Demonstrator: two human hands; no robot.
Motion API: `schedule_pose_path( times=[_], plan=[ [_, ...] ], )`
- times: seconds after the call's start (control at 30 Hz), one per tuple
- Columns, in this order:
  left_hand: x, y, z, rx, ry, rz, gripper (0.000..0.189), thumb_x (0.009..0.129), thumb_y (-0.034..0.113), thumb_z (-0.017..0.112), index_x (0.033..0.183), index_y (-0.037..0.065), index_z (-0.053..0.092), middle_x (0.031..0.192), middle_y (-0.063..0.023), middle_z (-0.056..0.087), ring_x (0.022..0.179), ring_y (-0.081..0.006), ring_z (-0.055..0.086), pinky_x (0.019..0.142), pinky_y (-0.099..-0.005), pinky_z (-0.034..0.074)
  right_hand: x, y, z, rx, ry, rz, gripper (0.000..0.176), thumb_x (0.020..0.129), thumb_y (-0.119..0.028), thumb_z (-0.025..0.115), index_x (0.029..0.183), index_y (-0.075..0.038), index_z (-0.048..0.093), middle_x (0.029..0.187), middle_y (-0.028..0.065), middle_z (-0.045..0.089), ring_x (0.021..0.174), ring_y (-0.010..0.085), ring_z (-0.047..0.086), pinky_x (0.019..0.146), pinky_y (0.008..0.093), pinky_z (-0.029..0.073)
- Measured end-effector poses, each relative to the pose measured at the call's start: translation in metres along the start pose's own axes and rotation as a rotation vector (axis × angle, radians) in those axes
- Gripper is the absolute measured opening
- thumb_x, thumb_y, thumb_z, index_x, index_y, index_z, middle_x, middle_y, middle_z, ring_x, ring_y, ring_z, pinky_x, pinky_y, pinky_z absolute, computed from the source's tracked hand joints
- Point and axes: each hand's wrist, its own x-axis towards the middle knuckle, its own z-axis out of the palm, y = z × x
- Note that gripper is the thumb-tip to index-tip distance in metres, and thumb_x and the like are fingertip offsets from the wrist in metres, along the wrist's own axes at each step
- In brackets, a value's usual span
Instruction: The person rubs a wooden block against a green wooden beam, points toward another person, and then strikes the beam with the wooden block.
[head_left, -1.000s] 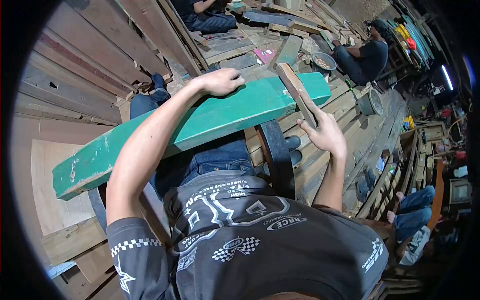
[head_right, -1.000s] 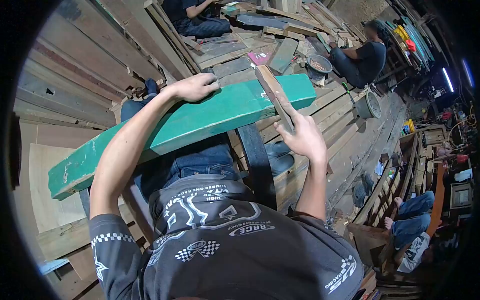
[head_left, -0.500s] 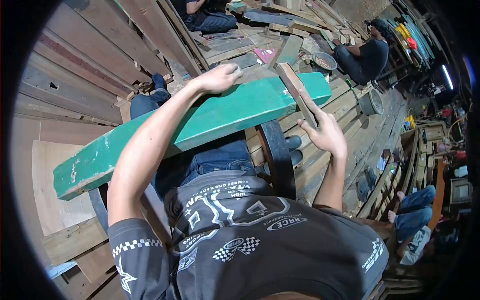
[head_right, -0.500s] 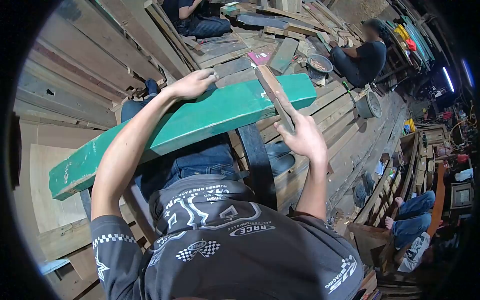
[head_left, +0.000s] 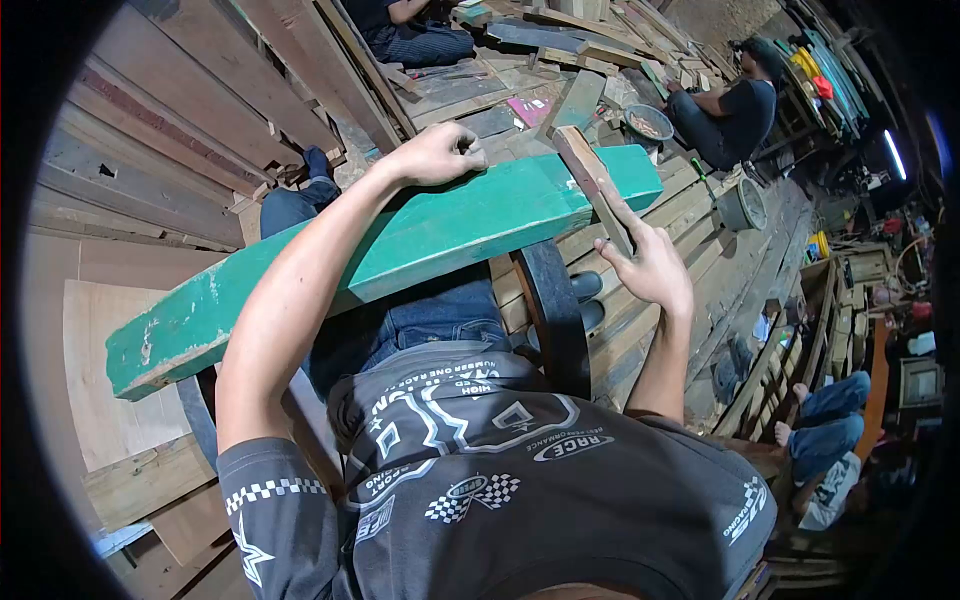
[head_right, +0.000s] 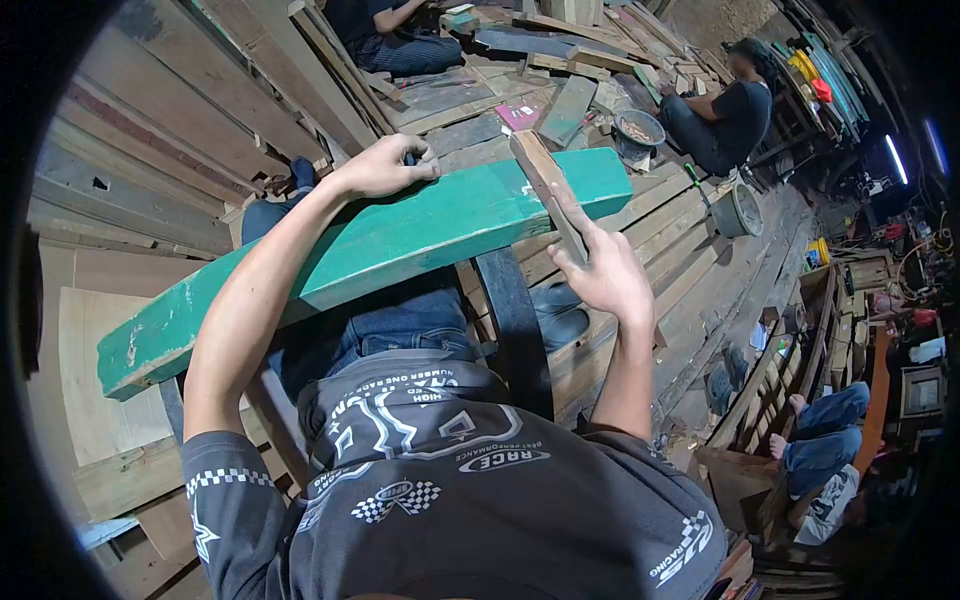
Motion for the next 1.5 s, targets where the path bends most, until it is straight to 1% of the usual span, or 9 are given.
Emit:
schedule_pose_path(
  times=[0.23,0.5,0.6,0.63,0.77,0.87,0.97,1.13,1.5],
  plan=[
    [0.002,-0.001,0.003,0.005,-0.100,-0.067,0.036,0.095,0.030,0.056,0.095,-0.005,0.063,0.088,-0.0140,0.065,0.085,-0.0182,0.058,0.080,-0.0342,0.047,0.000,0.001,0.000,0.011,-0.009,-0.002,0.069,0.083,-0.020,0.068,0.148,-0.024,0.041,0.105,0.0279,0.066,0.101,0.0469,0.061,0.088,0.0464,0.050],
    [0.003,0.001,0.004,0.132,-0.164,-0.054,0.048,0.102,0.038,0.045,0.111,-0.007,0.059,0.107,-0.0239,0.063,0.102,-0.0310,0.060,0.091,-0.0393,0.046,0.001,0.002,0.001,-0.006,-0.016,-0.013,0.075,0.083,-0.019,0.067,0.150,-0.030,0.036,0.104,0.0277,0.066,0.099,0.0476,0.061,0.087,0.0481,0.050],
    [-0.001,0.003,0.004,0.181,-0.160,-0.030,0.048,0.103,0.038,0.041,0.112,-0.007,0.058,0.111,-0.0255,0.061,0.107,-0.0353,0.058,0.095,-0.0416,0.044,0.000,-0.007,-0.003,-0.002,-0.038,0.002,0.073,0.085,-0.017,0.067,0.150,-0.025,0.036,0.118,0.0272,0.062,0.112,0.0459,0.055,0.093,0.0459,0.047],
    [-0.001,0.002,0.004,0.188,-0.167,-0.032,0.049,0.103,0.038,0.041,0.112,-0.007,0.058,0.112,-0.0257,0.061,0.108,-0.0357,0.058,0.096,-0.0418,0.043,-0.001,-0.009,-0.004,0.003,-0.053,0.022,0.071,0.085,-0.016,0.067,0.150,-0.022,0.037,0.123,0.0270,0.060,0.118,0.0449,0.052,0.096,0.0448,0.046],
    [-0.001,0.001,0.005,0.213,-0.165,-0.031,0.049,0.103,0.038,0.039,0.111,-0.007,0.058,0.113,-0.0263,0.060,0.109,-0.0364,0.057,0.096,-0.0421,0.043,-0.001,-0.006,-0.001,0.023,-0.052,0.058,0.071,0.084,-0.014,0.068,0.149,-0.020,0.039,0.123,0.0268,0.061,0.116,0.0440,0.055,0.094,0.0426,0.048],
    [-0.001,0.000,0.004,0.204,-0.143,-0.033,0.050,0.103,0.038,0.039,0.110,-0.007,0.059,0.110,-0.0268,0.061,0.107,-0.0367,0.059,0.095,-0.0427,0.044,0.000,0.007,0.005,0.023,-0.019,-0.032,0.076,0.084,-0.020,0.067,0.151,-0.030,0.032,0.109,0.0277,0.065,0.102,0.0470,0.061,0.087,0.0469,0.050],
    [-0.002,-0.007,0.003,0.183,-0.120,-0.036,0.052,0.103,0.039,0.038,0.110,-0.007,0.059,0.109,-0.0268,0.062,0.106,-0.0368,0.059,0.095,-0.0428,0.044,-0.001,0.006,0.006,0.020,0.020,-0.082,0.077,0.084,-0.019,0.068,0.152,-0.030,0.032,0.110,0.0278,0.065,0.101,0.0474,0.061,0.085,0.0472,0.050],
    [-0.004,-0.007,0.000,0.200,-0.097,-0.092,0.050,0.104,0.037,0.035,0.126,-0.003,0.055,0.128,-0.0230,0.056,0.123,-0.0344,0.051,0.108,-0.0381,0.037,0.000,0.003,0.005,0.032,0.013,-0.074,0.075,0.084,-0.016,0.067,0.151,-0.027,0.035,0.111,0.0271,0.065,0.102,0.0476,0.060,0.086,0.0467,0.050],
    [-0.008,-0.002,-0.003,0.087,-0.027,-0.061,0.050,0.103,0.035,0.030,0.122,-0.002,0.056,0.127,-0.0203,0.058,0.120,-0.0317,0.053,0.106,-0.0373,0.038,-0.001,0.001,0.003,0.028,0.020,-0.076,0.074,0.084,-0.017,0.067,0.150,-0.028,0.036,0.110,0.0286,0.064,0.100,0.0488,0.059,0.083,0.0482,0.050]
  ],
)
